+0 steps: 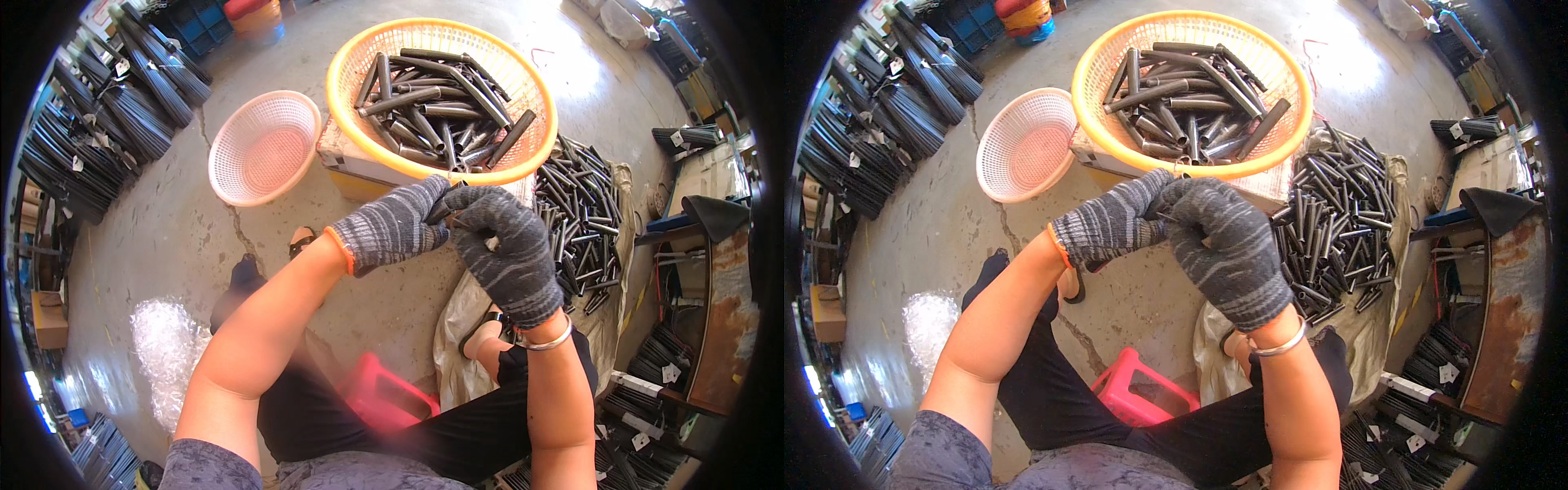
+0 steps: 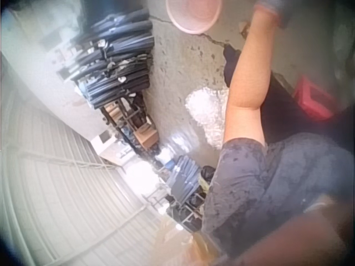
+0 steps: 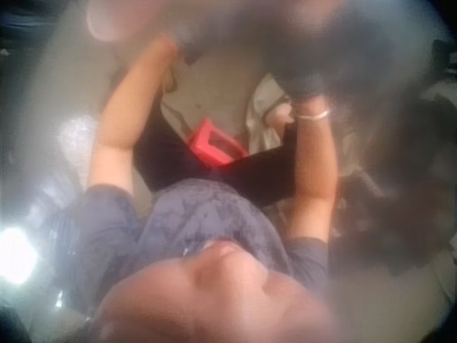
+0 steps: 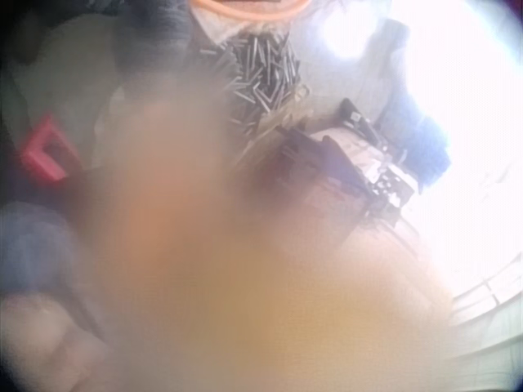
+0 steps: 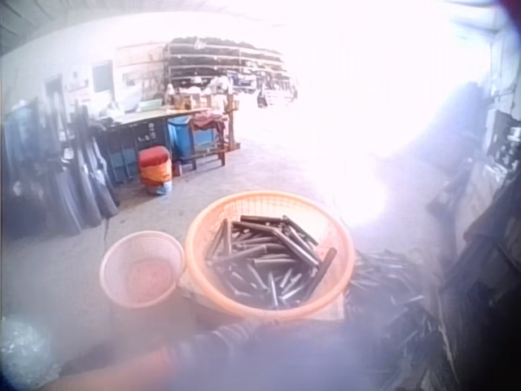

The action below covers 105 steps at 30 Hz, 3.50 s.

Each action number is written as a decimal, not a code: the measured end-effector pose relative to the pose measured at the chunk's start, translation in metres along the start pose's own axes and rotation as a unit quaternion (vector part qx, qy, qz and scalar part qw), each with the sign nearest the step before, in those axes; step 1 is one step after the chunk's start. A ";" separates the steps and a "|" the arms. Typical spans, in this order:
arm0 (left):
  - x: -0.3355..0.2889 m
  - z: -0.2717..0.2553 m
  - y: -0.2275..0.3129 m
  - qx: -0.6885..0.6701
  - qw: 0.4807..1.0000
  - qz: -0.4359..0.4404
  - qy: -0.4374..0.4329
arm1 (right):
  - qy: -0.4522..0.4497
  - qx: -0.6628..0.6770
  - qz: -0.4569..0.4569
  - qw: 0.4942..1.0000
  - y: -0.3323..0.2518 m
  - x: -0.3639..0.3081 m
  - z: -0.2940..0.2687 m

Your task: The person picks up metal pipes from a pile on a sheet on the floor and places them into an orange basket. The person handles the pipes individually or in groups and occasionally rubs the end of a pipe with a gloved hand.

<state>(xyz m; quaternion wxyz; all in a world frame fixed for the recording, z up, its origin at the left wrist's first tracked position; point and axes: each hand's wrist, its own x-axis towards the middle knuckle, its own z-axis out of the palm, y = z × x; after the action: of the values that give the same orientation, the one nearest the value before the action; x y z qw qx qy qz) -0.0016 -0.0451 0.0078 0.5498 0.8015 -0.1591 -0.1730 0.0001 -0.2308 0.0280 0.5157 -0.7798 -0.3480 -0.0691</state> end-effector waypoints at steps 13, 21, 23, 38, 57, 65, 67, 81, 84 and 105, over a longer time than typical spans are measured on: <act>-0.010 -0.010 0.013 -0.272 0.961 -0.019 0.039 | 0.042 0.076 0.113 0.990 -0.004 0.006 -0.013; -0.005 -0.010 0.001 -0.193 0.980 0.046 0.033 | 0.046 0.136 0.164 0.976 0.002 0.003 -0.021; -0.006 -0.008 0.002 -0.207 0.978 0.031 0.023 | 0.043 0.134 0.151 0.978 0.003 0.002 -0.020; -0.005 -0.001 0.004 -0.133 0.985 0.037 0.102 | 0.033 0.070 0.121 0.990 -0.003 -0.002 -0.016; 0.002 0.015 0.002 0.201 0.912 0.240 0.265 | 0.111 -0.100 0.074 0.986 -0.009 0.001 0.002; 0.004 0.017 -0.002 0.177 0.913 0.259 0.260 | 0.118 -0.095 0.096 0.984 0.002 -0.002 0.005; 0.002 0.018 0.001 0.083 0.944 0.216 0.236 | 0.119 -0.053 0.105 0.986 0.000 0.000 0.002; -0.003 0.008 -0.007 0.040 0.992 0.018 -0.115 | 0.157 0.318 0.153 0.922 0.000 0.010 -0.025; -0.005 0.011 -0.016 0.018 0.993 0.012 -0.116 | 0.155 0.293 0.234 0.914 -0.010 0.020 -0.048; -0.015 -0.005 0.010 -0.026 0.973 -0.128 -0.188 | -0.175 0.124 0.083 0.973 -0.003 -0.005 -0.019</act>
<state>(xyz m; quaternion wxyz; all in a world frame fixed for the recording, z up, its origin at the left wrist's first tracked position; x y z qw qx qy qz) -0.0132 -0.0375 0.0205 0.5041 0.7538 -0.1507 -0.3936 -0.0006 -0.2488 0.0367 0.5433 -0.7360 -0.3729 0.1552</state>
